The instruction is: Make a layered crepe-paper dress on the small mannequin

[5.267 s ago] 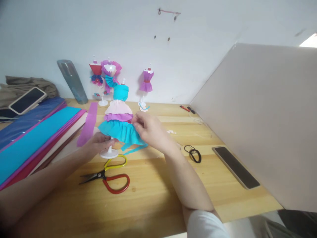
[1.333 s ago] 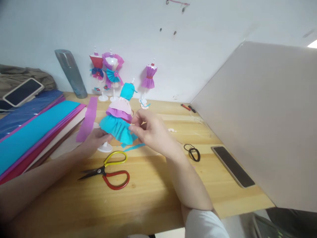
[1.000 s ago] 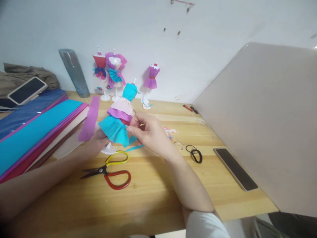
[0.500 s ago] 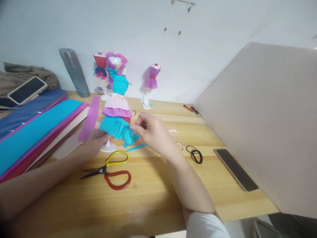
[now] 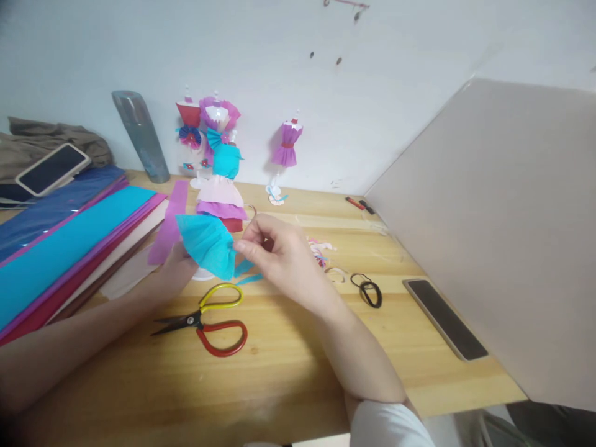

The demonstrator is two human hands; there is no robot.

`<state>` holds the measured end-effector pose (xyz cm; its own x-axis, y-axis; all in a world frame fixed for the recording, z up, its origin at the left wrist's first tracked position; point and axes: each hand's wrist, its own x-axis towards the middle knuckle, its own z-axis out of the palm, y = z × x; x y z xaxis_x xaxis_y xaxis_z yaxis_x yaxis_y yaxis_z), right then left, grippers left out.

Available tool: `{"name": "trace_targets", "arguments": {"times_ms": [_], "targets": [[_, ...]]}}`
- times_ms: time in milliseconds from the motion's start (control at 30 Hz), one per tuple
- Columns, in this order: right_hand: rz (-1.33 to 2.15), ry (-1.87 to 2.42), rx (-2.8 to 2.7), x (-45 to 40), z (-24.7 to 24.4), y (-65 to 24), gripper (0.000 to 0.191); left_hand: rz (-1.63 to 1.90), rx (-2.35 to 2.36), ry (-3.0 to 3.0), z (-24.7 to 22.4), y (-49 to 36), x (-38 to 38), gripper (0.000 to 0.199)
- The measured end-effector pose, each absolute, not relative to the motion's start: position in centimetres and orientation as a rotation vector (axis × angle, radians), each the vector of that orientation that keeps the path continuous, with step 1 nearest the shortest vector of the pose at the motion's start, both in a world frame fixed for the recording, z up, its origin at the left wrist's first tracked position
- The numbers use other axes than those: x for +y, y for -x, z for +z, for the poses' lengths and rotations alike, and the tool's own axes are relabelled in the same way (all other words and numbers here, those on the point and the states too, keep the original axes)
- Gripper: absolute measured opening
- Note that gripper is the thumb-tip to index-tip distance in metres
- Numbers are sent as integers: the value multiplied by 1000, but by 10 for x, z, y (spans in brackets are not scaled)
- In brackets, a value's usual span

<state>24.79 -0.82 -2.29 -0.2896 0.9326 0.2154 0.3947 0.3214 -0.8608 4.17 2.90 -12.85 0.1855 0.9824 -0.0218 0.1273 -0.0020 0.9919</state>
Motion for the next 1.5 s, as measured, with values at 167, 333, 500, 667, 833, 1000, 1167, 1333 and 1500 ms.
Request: {"name": "trace_targets", "arguments": {"times_ms": [167,333,500,667,833,1000,1167,1333,1500], "targets": [[779,1225,-1869,-4,-25,-253,35,1055,1161,-1528,-131,-40,31,26],[633,1257,-1900,-5,-25,-259,35,1002,1300,-1592,-137,-37,34,33],[590,1255,-1921,-8,-25,-260,30,1021,1388,-1624,-138,-35,33,32],[568,1282,-1910,-3,-26,-259,31,1050,1371,-1663,-131,-37,30,29],[519,1289,-1896,1,-25,-263,33,1048,1284,-1676,-128,-39,30,31],[467,1290,-1883,1,-20,-268,31,955,1274,-1669,-134,-36,33,30],[434,1307,-1880,1,-17,-271,32,953,1156,-1635,-137,-34,35,25],[452,1302,-1894,1,-17,-271,31,913,1099,-1565,-138,-34,35,27],[494,1285,-1906,2,-19,-269,33,893,1024,-1496,-144,-36,36,30]]}}
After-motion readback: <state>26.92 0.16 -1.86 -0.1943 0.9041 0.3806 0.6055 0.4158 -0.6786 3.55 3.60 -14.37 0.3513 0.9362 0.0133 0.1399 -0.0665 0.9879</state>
